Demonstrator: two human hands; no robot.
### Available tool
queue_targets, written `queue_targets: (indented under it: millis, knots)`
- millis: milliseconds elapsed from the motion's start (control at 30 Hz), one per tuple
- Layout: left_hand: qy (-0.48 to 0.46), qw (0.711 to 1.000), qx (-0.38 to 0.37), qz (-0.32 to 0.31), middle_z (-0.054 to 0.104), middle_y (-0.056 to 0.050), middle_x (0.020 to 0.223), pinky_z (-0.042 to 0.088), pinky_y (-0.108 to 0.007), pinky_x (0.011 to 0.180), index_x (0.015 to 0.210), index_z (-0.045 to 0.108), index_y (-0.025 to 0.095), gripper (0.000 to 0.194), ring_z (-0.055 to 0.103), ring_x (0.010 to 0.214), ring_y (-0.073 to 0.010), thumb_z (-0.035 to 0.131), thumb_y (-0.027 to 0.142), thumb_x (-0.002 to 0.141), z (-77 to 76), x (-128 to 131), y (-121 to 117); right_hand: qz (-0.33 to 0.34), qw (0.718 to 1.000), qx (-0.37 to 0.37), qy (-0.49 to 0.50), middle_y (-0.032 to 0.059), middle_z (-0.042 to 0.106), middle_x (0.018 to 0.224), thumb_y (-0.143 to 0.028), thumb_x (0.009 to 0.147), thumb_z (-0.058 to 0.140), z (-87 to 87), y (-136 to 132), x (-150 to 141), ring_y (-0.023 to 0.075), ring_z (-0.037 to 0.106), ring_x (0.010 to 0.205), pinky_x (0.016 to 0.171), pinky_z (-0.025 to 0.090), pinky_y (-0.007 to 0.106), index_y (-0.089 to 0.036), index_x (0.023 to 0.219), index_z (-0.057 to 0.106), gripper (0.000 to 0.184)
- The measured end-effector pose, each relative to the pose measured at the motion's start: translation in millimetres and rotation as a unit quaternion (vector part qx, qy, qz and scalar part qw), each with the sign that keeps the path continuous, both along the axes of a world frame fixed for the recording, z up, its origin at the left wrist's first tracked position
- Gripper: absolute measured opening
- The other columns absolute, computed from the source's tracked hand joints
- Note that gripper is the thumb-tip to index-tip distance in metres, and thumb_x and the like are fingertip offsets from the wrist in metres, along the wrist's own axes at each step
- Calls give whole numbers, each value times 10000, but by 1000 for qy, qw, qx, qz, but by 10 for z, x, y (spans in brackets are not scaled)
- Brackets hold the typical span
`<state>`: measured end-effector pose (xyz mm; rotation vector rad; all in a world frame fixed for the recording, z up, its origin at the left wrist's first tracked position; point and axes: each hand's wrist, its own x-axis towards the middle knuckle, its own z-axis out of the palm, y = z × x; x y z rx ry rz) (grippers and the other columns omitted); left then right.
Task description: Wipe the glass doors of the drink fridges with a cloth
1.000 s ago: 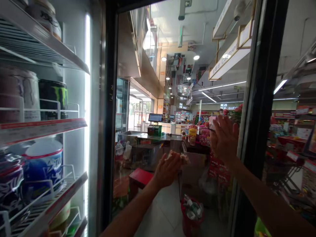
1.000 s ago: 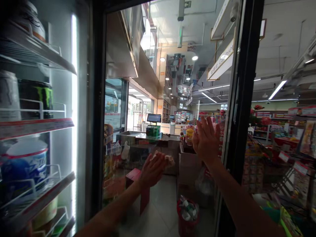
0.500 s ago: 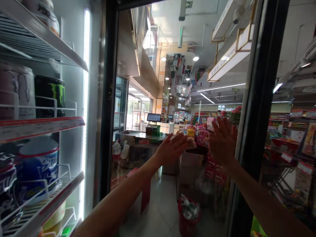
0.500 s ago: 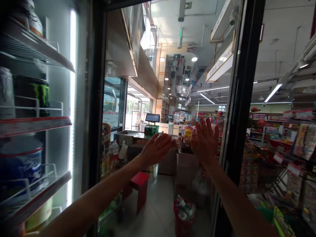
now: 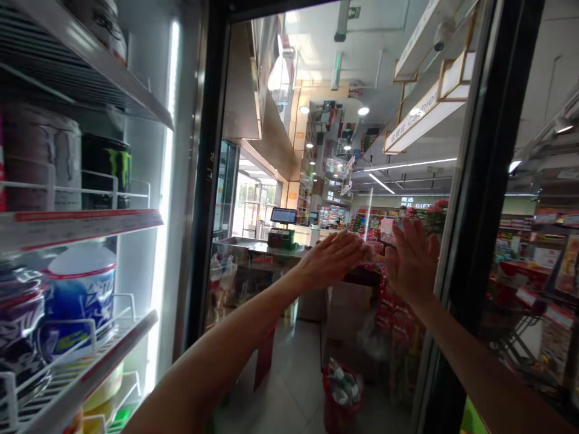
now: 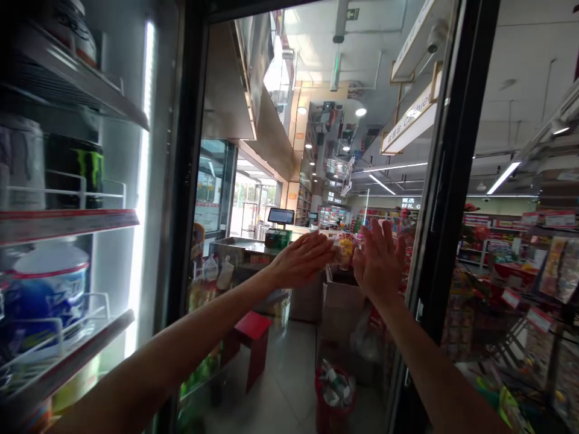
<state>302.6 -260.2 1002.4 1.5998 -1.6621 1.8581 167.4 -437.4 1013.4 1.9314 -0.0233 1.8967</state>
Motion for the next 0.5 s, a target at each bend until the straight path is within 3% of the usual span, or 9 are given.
queue_targets:
  millis: [67, 133, 233, 300, 400, 500]
  knots:
    - [10, 1000, 7, 12, 360, -25, 1429, 178, -401, 1131, 1332, 387, 229, 449, 209, 1369, -173, 377, 319, 892, 74, 97, 119, 1, 1000, -7, -5, 110, 395, 1410, -260, 837, 444, 3, 3, -4, 242, 295, 1342, 1092, 179, 502, -205, 1364, 349, 537]
    - [126, 980, -150, 30, 382, -54, 1413, 202, -415, 1120, 1312, 413, 194, 440, 220, 1365, -193, 388, 317, 890, 220, 364, 372, 2, 1000, -11, -8, 110, 401, 1407, -256, 837, 449, 4, 16, -10, 237, 295, 1342, 1096, 178, 492, -202, 1364, 346, 540]
    - [287, 868, -403, 38, 344, -189, 1407, 211, -509, 1088, 1313, 358, 39, 477, 220, 1355, -255, 340, 298, 913, 454, 809, 728, 1, 1000, -6, -6, 101, 389, 1416, -255, 835, 448, 1, 35, -15, 235, 292, 1344, 1098, 180, 487, -210, 1365, 342, 542]
    - [315, 825, -467, 38, 279, -276, 1407, 178, -596, 1056, 1317, 274, -49, 499, 176, 1360, -291, 269, 268, 932, 547, 946, 792, -5, 1000, -5, -7, 101, 385, 1418, -258, 834, 446, 0, 39, -13, 240, 295, 1342, 1096, 186, 490, -211, 1366, 339, 545]
    - [288, 855, -429, 38, 267, -251, 1423, 174, -571, 1072, 1332, 269, -21, 491, 137, 1374, -266, 249, 270, 937, 548, 748, 557, -8, 1000, -3, -5, 106, 382, 1419, -266, 836, 442, -1, 23, -5, 251, 295, 1341, 1093, 181, 504, -210, 1371, 334, 549]
    - [196, 939, -282, 33, 359, -44, 1425, 213, -369, 1123, 1329, 375, 185, 436, 183, 1371, -143, 330, 316, 915, 424, 239, 103, 3, 1000, -1, -4, 115, 385, 1416, -270, 840, 444, 2, -9, 5, 259, 296, 1339, 1092, 166, 513, -198, 1365, 349, 539]
